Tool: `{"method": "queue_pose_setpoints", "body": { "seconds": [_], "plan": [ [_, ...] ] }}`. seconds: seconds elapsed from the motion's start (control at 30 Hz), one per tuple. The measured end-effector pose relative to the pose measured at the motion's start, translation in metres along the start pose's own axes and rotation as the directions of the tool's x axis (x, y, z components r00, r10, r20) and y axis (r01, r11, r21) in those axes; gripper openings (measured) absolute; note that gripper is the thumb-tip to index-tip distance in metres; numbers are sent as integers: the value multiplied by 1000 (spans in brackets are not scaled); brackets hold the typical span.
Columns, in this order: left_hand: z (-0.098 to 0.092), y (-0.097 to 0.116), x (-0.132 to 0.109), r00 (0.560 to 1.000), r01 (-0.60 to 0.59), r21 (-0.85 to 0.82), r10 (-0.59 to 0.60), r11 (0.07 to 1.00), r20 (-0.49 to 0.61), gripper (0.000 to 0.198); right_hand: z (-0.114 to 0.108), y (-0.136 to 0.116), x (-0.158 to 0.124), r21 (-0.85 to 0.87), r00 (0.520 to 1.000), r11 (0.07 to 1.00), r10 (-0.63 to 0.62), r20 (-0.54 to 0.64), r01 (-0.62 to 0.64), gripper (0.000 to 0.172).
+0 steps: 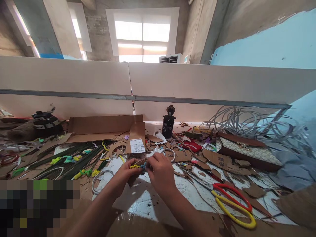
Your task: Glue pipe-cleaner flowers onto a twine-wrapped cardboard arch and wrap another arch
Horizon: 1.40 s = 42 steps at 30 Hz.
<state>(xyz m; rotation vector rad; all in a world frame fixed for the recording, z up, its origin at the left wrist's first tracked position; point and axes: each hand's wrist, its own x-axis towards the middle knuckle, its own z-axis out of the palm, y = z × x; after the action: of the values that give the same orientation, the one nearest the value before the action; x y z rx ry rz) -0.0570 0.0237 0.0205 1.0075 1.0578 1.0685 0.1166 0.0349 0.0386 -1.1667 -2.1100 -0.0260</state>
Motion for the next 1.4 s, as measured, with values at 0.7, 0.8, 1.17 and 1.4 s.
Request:
{"method": "queue_pose_setpoints", "body": {
  "seconds": [0.7, 0.8, 1.17, 1.4],
  "plan": [
    [-6, -3, 5, 996, 32, -100, -40, 994, -78, 48, -5, 30, 14, 376, 971, 897, 191, 142, -232, 26],
    [-4, -1, 3, 997, 37, -94, -43, 995, -66, 49, 1, 43, 13, 550, 920, 737, 319, 229, -393, 26],
    [7, 11, -10, 998, 29, 108, -23, 994, -58, 26, 8, 43, 8, 701, 879, 533, 337, 339, -475, 24],
    [0, 6, 0, 994, 15, 95, -5, 995, -106, 28, -3, 52, 10, 717, 887, 544, 395, 239, -435, 32]
  ]
}}
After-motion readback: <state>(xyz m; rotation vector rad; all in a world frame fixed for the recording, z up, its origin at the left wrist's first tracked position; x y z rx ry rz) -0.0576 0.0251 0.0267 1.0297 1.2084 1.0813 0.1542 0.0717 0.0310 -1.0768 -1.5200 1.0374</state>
